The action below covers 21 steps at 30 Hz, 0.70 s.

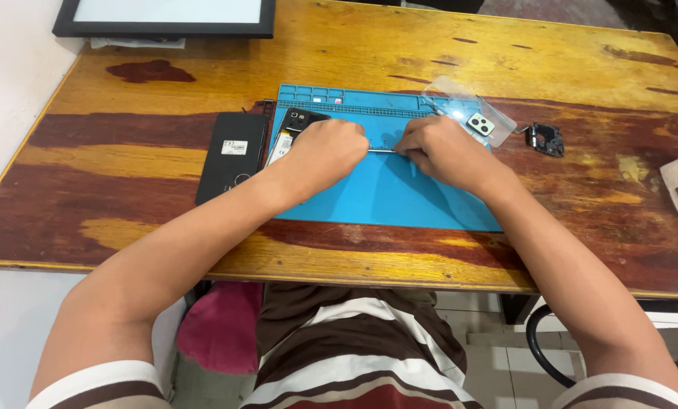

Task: The person disassembles a smartphone by removing screws and prying off the back cover. They then use a plastic tool to disconnect internal components and lift the battery, placing removed parts on the mat.

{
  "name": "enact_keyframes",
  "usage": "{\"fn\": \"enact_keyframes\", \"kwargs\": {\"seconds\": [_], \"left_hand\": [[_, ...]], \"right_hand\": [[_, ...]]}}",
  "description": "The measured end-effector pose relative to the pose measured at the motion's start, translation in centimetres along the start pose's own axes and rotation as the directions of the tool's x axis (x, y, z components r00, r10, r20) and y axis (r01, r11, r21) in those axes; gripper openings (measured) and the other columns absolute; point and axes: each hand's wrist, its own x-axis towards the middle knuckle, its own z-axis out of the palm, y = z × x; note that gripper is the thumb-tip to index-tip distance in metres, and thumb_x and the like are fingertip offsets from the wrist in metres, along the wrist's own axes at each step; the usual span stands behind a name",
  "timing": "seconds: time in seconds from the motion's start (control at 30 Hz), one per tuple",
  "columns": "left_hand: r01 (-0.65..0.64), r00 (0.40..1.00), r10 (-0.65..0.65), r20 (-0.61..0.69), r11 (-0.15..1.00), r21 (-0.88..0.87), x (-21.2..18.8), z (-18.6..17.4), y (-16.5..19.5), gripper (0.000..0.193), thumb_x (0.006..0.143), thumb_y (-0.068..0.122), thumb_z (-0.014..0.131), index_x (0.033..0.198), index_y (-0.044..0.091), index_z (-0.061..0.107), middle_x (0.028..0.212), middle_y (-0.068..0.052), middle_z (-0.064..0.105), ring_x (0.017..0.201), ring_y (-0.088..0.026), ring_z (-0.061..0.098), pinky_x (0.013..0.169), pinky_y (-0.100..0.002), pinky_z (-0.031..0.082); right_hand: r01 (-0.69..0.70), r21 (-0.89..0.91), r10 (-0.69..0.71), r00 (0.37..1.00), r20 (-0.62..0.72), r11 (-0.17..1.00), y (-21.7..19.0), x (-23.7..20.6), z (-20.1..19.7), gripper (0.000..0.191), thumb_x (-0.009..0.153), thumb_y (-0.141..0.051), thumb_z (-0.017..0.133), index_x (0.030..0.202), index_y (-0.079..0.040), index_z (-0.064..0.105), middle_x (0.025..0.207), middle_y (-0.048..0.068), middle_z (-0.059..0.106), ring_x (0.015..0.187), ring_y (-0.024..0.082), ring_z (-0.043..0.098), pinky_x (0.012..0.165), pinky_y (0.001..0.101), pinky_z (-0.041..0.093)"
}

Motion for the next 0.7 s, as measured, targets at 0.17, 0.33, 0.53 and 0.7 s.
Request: {"fn": "enact_keyframes", "kwargs": {"seconds": [0.17, 0.33, 0.53, 0.7], "left_hand": [[-0.024, 0.999, 0.024, -0.036, 1.0, 0.016, -0.4, 0.3, 0.5, 0.004, 0.072, 0.002, 0.069, 0.069, 0.001, 0.07, 0.081, -0.016, 0.07, 0.079, -0.034, 0.072, 0.062, -0.045, 0.06], [-0.017, 0.999, 0.017, -0.047, 1.0, 0.017, -0.3, 0.6, 0.3, 0.003, 0.071, 0.002, 0.069, 0.069, 0.0, 0.07, 0.081, -0.016, 0.069, 0.079, -0.034, 0.072, 0.062, -0.044, 0.06], [-0.032, 0.998, 0.035, -0.058, 0.998, 0.049, 0.0, 1.0, -0.5, 0.005, 0.073, 0.002, 0.068, 0.069, 0.001, 0.07, 0.08, -0.016, 0.069, 0.078, -0.034, 0.072, 0.065, -0.043, 0.06], [-0.03, 0.997, 0.034, -0.071, 0.998, 0.05, -0.1, 1.5, -0.8, 0.006, 0.073, 0.002, 0.067, 0.068, 0.002, 0.07, 0.08, -0.016, 0.069, 0.078, -0.034, 0.072, 0.065, -0.043, 0.06]], "right_hand": [[-0.021, -0.055, 0.019, 0.999, -0.047, 0.998, -0.4, 0.0, 1.0, 0.029, 0.071, 0.011, 0.064, 0.092, -0.001, 0.079, 0.092, 0.017, 0.073, 0.085, 0.038, 0.07, 0.078, 0.0446, 0.056], [-0.037, -0.068, 0.033, 0.998, -0.052, 0.997, -0.4, 0.1, 1.1, 0.033, 0.07, 0.01, 0.064, 0.096, -0.002, 0.08, 0.091, 0.017, 0.072, 0.083, 0.038, 0.07, 0.076, 0.0451, 0.057], [-0.057, -0.055, 0.053, 0.997, -0.064, 0.997, -0.2, 0.2, 1.2, 0.029, 0.072, 0.009, 0.065, 0.096, -0.002, 0.08, 0.092, 0.018, 0.073, 0.083, 0.038, 0.071, 0.076, 0.0444, 0.057], [-0.053, -0.065, 0.049, 0.997, -0.059, 0.997, 0.0, 0.3, 1.4, 0.03, 0.073, 0.008, 0.066, 0.097, -0.001, 0.08, 0.093, 0.018, 0.073, 0.083, 0.039, 0.07, 0.076, 0.0446, 0.057]]}}
